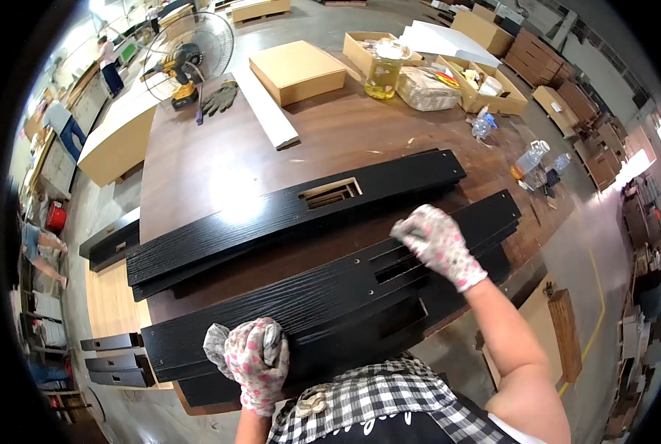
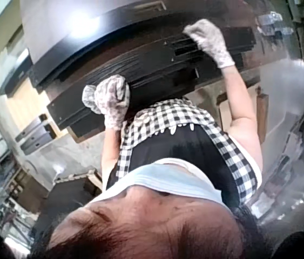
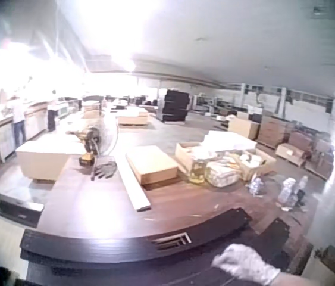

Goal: The person is applying finish or cleaning long black furniture components using a rag and a small block.

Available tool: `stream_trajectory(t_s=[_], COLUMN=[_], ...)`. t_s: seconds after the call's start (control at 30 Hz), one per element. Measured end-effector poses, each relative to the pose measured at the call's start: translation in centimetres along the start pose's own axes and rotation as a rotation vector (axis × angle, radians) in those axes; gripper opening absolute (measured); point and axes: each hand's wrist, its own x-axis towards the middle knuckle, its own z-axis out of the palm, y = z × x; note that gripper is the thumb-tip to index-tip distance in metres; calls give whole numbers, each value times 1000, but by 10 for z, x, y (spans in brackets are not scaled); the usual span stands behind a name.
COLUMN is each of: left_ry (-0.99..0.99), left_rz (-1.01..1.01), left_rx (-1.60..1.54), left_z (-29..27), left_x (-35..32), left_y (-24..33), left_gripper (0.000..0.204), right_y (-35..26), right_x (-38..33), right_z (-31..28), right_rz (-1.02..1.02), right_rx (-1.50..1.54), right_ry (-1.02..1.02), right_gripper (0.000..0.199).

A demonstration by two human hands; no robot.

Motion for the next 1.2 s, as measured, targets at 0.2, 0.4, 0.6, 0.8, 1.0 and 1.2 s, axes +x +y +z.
stream_trajectory(t_s=[0.2,0.4,0.6,0.8,1.0,1.2], left_ry=[-111,-340,-396,-522,-440,-421], left_rz=[175,64,131,96,81,56], left_rx=[-37,118,106,193,199,215], left_z=[16,40,55,81,89,94], left_x=[41,57,69,85,81,79], left_y=[32,46,73,102,102,109], left_gripper=[37,50,57,62,63,58], right_y=[-45,58,51,123,123,195], right_x=[0,-17,-19,-28,-26,-41], right_z=[49,-10,2,-38,-59,-77], right_rz=[-397,-100,-341,2,-187,0], right_rx=[143,-261,-191,-264,-244,-256], right_ry=[51,126,137,127,153,150], right_gripper=[10,8,6,11,19,9])
